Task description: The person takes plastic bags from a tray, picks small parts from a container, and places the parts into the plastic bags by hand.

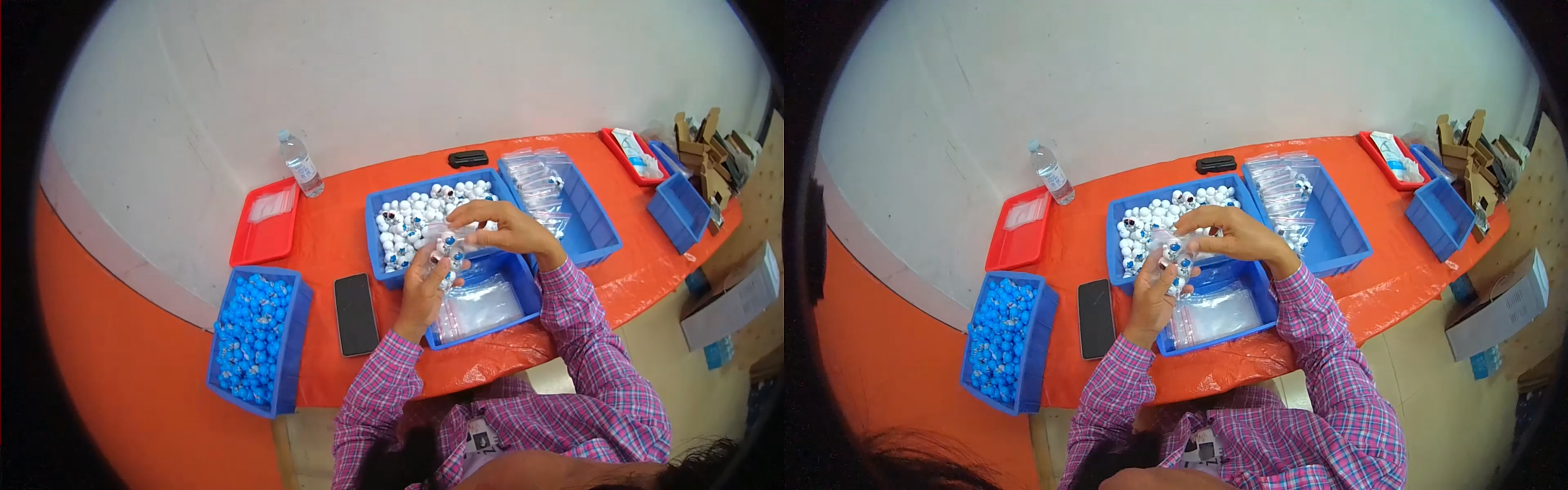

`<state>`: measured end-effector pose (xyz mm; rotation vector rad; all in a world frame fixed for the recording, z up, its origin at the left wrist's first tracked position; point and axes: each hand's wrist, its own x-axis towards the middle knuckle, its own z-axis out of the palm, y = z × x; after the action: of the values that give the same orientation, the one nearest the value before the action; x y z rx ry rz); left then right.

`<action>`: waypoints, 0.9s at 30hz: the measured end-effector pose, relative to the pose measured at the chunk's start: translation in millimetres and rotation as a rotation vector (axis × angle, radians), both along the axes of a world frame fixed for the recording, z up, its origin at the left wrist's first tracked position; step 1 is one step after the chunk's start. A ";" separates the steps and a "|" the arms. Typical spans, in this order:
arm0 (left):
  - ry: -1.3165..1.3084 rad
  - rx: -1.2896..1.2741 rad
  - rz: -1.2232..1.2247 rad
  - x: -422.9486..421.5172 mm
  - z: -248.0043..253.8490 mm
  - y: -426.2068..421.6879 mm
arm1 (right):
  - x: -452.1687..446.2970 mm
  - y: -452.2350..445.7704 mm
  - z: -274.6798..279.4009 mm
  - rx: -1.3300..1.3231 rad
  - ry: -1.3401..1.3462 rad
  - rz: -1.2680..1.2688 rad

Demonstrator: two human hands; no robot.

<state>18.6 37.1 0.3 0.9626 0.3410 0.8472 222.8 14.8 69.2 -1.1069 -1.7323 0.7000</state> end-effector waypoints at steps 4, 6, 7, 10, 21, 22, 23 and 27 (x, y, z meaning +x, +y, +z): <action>-0.068 0.021 0.019 -1.6 1.8 -2.8 | -1.6 0.3 3.9 0.103 -0.035 0.005; -0.057 0.057 -0.009 -1.1 3.5 -5.7 | -2.5 0.9 6.2 0.058 0.072 0.015; -0.052 0.075 -0.028 -0.6 4.3 -6.9 | -2.1 0.4 7.6 0.036 0.125 0.017; -0.068 0.086 -0.059 -0.7 -0.4 -5.0 | 1.4 -4.0 13.0 0.022 0.164 0.004; 0.159 0.259 -0.035 -10.4 8.7 9.0 | 5.3 -5.7 22.7 0.139 0.083 -0.014; 0.230 0.307 -0.009 -12.0 10.1 11.0 | 5.3 -5.8 23.8 0.146 0.092 -0.018; 0.301 0.356 0.018 -11.9 11.4 12.0 | 5.3 -5.9 25.1 0.154 0.099 -0.023; 0.226 0.248 0.007 -1.5 34.8 8.9 | 1.3 -9.7 29.8 0.165 0.181 0.006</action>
<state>17.1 46.0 35.1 1.2937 0.4401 0.8006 224.1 5.1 99.0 -0.8980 -1.6082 0.6283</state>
